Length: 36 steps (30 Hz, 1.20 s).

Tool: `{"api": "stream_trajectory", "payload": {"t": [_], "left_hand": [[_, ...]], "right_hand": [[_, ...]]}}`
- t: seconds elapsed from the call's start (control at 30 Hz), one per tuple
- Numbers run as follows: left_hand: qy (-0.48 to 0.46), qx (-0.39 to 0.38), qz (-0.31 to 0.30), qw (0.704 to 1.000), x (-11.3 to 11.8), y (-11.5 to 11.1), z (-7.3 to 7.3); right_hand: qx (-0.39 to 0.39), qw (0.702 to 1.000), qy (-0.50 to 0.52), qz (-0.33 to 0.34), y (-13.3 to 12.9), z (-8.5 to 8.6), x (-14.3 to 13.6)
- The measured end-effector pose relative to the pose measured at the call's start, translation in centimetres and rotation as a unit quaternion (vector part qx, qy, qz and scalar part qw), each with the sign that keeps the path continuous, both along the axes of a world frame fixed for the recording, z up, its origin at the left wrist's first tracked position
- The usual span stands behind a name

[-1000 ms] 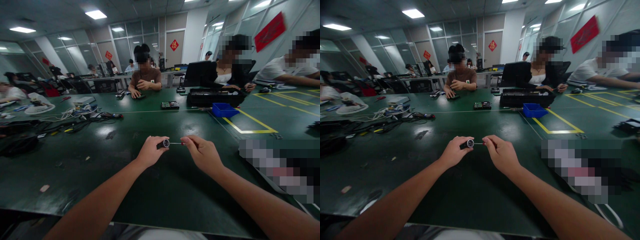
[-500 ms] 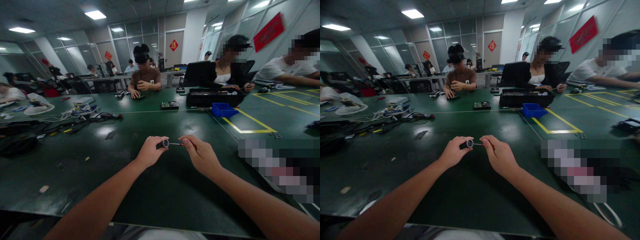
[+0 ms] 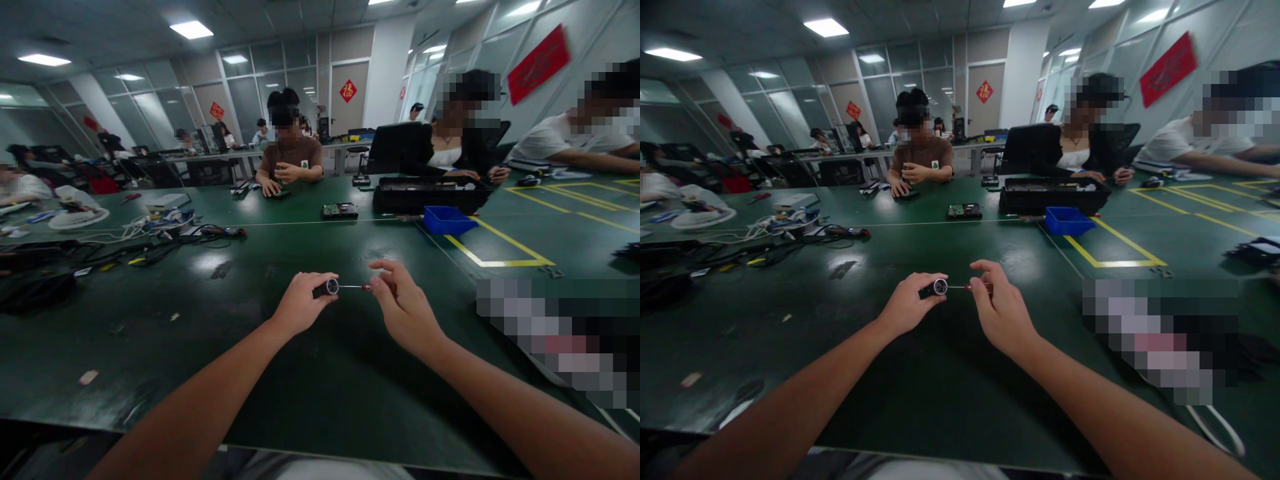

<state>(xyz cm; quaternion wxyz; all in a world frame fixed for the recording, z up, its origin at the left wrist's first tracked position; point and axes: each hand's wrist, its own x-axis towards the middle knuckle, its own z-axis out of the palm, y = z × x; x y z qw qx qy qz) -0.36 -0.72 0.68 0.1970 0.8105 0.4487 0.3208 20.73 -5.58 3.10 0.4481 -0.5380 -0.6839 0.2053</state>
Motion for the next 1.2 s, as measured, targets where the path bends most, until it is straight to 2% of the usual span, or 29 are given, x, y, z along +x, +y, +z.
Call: {"api": "stream_trajectory", "payload": {"t": [0.1,0.2,0.27,0.33,0.4,0.5,0.6,0.67,1.07,1.2], "left_hand": [[-0.011,0.002,0.003,1.000,-0.1,0.0,0.1],[-0.019,-0.003,-0.005,1.000,-0.2,0.1,0.1],[-0.023,-0.001,-0.008,1.000,-0.2,0.1,0.2],[-0.023,0.003,-0.011,1.000,-0.1,0.1,0.2],[-0.017,0.001,-0.012,1.000,-0.1,0.0,0.3],[-0.005,-0.006,-0.004,1.000,0.0,-0.1,0.4],[-0.005,0.000,0.004,1.000,0.0,-0.1,0.4],[-0.010,0.002,0.007,1.000,0.0,-0.1,0.3],[-0.005,-0.008,0.012,1.000,0.1,-0.2,0.4],[0.006,-0.014,0.011,1.000,0.1,-0.2,0.4]], "right_hand": [[-0.023,0.997,0.076,-0.007,0.6,-0.3,0.1],[-0.075,0.980,0.185,0.015,1.5,-0.7,0.3],[-0.117,0.946,0.301,0.034,2.1,-1.0,0.4],[-0.184,0.908,0.372,0.065,2.5,-1.1,0.5],[-0.194,0.895,0.396,0.069,2.6,-1.2,0.5],[-0.119,0.929,0.348,0.028,2.4,-1.1,0.6],[-0.049,0.972,0.230,-0.008,1.9,-0.8,0.8],[-0.025,0.986,0.164,-0.016,1.5,-0.6,0.8],[0.006,1.000,0.013,-0.021,0.7,0.1,0.4],[0.025,0.999,-0.025,0.016,0.3,0.4,0.5]]}}
